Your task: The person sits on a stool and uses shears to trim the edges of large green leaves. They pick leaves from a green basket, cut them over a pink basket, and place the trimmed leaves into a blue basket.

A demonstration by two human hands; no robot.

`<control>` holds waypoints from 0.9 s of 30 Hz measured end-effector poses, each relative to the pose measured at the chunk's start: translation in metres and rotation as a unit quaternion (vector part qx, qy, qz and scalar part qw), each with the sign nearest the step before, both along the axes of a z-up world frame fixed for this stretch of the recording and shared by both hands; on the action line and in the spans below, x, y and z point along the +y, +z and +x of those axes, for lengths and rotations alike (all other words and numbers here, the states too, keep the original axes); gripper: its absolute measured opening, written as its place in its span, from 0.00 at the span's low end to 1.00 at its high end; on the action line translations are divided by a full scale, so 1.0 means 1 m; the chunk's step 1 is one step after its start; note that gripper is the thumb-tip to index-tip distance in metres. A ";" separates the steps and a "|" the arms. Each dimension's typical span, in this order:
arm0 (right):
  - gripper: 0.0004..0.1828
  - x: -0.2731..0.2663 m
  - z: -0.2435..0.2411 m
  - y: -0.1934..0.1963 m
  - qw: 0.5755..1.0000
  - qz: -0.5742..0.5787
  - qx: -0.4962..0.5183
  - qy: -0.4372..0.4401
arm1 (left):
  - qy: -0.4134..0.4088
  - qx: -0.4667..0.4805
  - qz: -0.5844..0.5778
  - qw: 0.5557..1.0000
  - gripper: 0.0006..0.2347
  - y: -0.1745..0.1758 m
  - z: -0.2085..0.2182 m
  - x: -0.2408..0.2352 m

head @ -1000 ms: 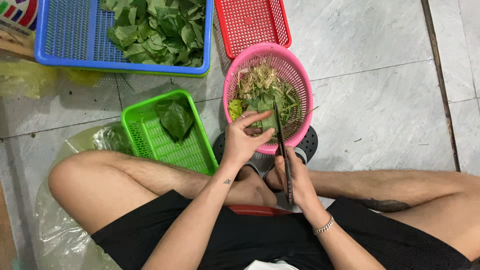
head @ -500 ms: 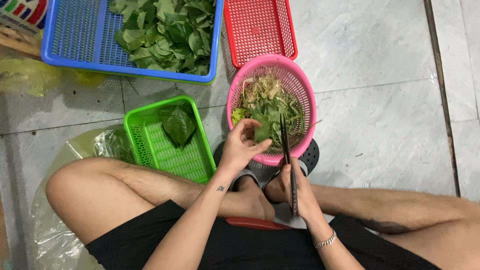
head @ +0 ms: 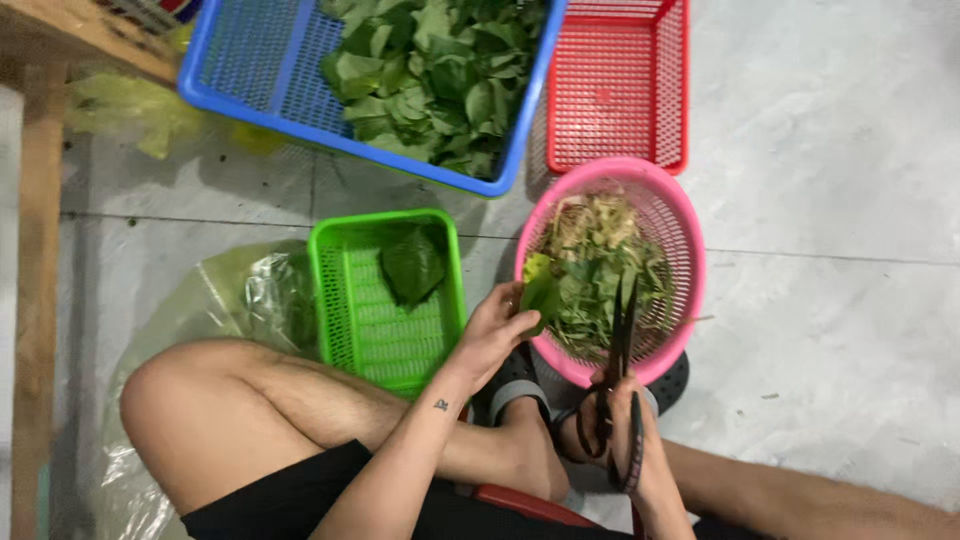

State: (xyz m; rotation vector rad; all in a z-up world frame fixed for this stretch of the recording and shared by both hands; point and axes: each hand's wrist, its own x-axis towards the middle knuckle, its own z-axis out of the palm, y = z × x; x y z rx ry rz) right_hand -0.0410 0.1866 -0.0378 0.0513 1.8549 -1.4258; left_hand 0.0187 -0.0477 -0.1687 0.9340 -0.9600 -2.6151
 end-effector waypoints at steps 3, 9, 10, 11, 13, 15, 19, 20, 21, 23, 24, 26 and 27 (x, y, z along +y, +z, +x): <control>0.43 0.007 -0.002 -0.037 0.999 -0.033 -0.012 -0.003 | 0.002 -0.037 0.063 0.997 0.13 0.022 0.005 -0.030; 0.52 -0.008 -0.007 -0.026 0.999 -0.012 -0.044 0.006 | -0.062 -0.245 -0.019 0.967 0.28 0.068 0.017 -0.122; 0.48 -0.009 -0.008 -0.024 0.997 -0.027 -0.063 -0.021 | -0.087 -0.281 -0.070 0.953 0.27 0.077 0.019 -0.140; 0.43 -0.010 -0.010 -0.021 0.995 -0.043 -0.079 -0.049 | -0.113 -0.315 -0.121 0.934 0.27 0.086 0.019 -0.159; 0.46 -0.006 -0.011 -0.029 0.993 -0.070 -0.089 -0.046 | -0.111 -0.361 -0.153 0.913 0.28 0.100 0.017 -0.184; 0.48 -0.002 -0.014 -0.032 0.990 -0.097 -0.097 -0.044 | -0.108 -0.404 -0.187 0.889 0.30 0.082 0.020 -0.204; 0.50 -0.012 -0.020 -0.014 0.995 0.001 -0.100 -0.006 | -0.026 -0.376 -0.242 0.894 0.24 0.008 0.032 -0.226; 0.45 -0.020 -0.021 -0.007 0.990 0.033 -0.121 -0.057 | -0.022 -0.360 -0.255 0.897 0.19 -0.004 0.035 -0.229; 0.45 -0.008 -0.023 -0.020 0.991 0.028 -0.120 -0.057 | -0.021 -0.360 -0.259 0.896 0.19 -0.016 0.038 -0.227; 0.63 0.014 -0.027 -0.046 0.992 0.055 -0.112 0.022 | -0.036 -0.402 -0.387 0.829 0.32 -0.040 0.045 -0.224; 0.63 0.016 -0.025 -0.049 0.992 0.051 -0.111 0.023 | -0.033 -0.402 -0.391 0.827 0.32 -0.049 0.043 -0.224; 0.56 0.023 -0.023 -0.055 0.992 0.002 -0.121 -0.030 | -0.027 -0.430 -0.394 0.812 0.30 -0.070 0.040 -0.219; 0.56 0.020 -0.021 -0.052 0.992 -0.001 -0.120 -0.029 | -0.024 -0.430 -0.396 0.811 0.30 -0.061 0.036 -0.216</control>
